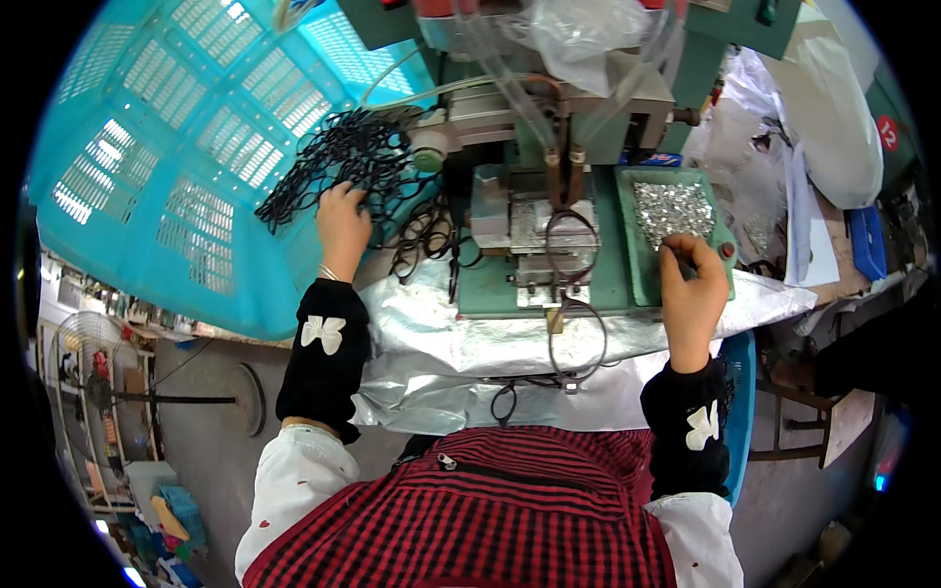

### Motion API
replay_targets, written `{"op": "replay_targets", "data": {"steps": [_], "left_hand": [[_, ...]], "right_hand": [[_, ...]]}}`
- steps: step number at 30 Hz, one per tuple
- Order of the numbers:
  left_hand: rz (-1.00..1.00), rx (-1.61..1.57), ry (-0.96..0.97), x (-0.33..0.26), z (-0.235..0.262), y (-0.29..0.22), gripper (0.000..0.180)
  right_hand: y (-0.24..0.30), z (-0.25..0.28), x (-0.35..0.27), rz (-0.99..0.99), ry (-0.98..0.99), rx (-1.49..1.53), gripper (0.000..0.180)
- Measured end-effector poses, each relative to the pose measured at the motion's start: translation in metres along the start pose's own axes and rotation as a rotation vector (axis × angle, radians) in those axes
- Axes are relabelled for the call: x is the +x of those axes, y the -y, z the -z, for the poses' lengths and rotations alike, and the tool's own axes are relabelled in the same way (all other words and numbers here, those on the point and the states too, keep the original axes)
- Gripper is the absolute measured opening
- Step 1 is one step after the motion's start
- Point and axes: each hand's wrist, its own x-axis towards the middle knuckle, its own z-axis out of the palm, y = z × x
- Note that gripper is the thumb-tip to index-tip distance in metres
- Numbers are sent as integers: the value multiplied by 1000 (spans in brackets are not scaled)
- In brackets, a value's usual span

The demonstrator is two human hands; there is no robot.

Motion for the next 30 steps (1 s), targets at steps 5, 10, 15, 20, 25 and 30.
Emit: {"op": "replay_targets", "data": {"steps": [5,10,15,20,25,30], "left_hand": [[-51,-142,-228,-20,11,6,15],[281,-599,-90,-22,63,-31,20],[530,-1162,167,-27,75,-86,28],[826,-1462,176,-54,82,-121,37],[311,-1525,-105,-28,131,-149,44],[-72,-971,-270,35,181,-178,40]], "right_hand": [[-15,49,-21,206,-221,-289,12],[24,46,-15,146,-63,-76,16],[87,-16,21,288,119,239,27],[98,-50,17,-2,147,574,45],[103,-46,13,-121,171,679,45],[129,-40,14,-192,260,804,48]]}}
